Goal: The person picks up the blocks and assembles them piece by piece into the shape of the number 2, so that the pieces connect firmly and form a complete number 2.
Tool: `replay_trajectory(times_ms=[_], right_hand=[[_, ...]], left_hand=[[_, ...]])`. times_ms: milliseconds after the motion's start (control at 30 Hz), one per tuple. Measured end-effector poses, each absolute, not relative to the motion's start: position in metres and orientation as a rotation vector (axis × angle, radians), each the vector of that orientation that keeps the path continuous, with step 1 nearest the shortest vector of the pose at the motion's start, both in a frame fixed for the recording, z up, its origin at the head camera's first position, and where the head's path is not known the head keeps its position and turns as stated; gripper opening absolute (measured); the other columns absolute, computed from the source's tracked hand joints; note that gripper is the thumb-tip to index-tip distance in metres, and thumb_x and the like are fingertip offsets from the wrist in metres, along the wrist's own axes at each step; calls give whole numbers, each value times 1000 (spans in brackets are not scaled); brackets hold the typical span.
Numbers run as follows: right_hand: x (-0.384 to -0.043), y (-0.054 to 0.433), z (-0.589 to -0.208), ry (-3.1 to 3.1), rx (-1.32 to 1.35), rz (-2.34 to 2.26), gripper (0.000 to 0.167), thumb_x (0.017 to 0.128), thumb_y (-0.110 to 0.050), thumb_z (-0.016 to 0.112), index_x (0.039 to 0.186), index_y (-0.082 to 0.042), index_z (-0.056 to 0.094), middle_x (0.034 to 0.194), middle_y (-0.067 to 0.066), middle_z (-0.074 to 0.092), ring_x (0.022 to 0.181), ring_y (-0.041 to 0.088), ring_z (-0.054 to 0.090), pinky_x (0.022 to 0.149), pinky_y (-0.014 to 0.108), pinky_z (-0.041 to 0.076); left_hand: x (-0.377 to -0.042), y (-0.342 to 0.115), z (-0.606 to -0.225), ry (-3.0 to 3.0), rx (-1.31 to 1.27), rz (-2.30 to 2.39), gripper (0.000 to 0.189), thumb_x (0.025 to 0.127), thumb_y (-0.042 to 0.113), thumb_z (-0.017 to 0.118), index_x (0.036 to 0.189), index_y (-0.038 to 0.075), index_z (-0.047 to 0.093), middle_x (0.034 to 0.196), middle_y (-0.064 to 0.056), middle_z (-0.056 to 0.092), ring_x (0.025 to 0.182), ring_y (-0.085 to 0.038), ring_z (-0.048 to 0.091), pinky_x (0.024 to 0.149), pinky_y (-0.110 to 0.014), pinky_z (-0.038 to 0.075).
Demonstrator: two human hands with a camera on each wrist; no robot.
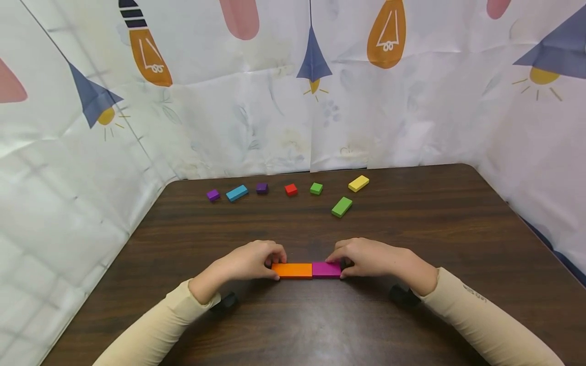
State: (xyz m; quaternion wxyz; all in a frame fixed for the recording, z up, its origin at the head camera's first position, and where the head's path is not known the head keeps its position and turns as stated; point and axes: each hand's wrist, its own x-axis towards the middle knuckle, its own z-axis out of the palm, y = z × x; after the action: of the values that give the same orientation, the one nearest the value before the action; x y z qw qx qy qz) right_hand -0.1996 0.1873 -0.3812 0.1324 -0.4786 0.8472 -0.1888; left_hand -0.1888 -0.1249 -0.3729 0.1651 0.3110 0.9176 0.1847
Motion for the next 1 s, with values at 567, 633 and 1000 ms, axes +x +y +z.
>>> replay_trajectory(times_ms=[567,633,1000], right_hand=[[-203,189,-384,2446,-1381,-523,43,91,-20,81,132,-10,70,103,-10,58,82,5,51,71,22,47],[-204,190,-384,2437,-1390,-531,44,92,-22,81,133,-10,69,103,-10,59,82,5,52,70,22,47],[-212,193,-384,2335,-1351,-672,43,94,-31,77,131,-10,70,101,-10,59,81,5,53,69,24,48]], left_hand=[[-191,-125,-370,2587,894,513,26,84,22,88,100,15,69,88,5,60,81,-13,55,74,-30,49],[-194,-125,-366,2576,915,522,25,86,23,86,101,15,69,88,5,60,80,-12,55,73,-30,49],[-226,-118,-335,2537,1044,791,13,97,16,73,108,9,71,84,6,65,77,-16,59,70,-26,49]])
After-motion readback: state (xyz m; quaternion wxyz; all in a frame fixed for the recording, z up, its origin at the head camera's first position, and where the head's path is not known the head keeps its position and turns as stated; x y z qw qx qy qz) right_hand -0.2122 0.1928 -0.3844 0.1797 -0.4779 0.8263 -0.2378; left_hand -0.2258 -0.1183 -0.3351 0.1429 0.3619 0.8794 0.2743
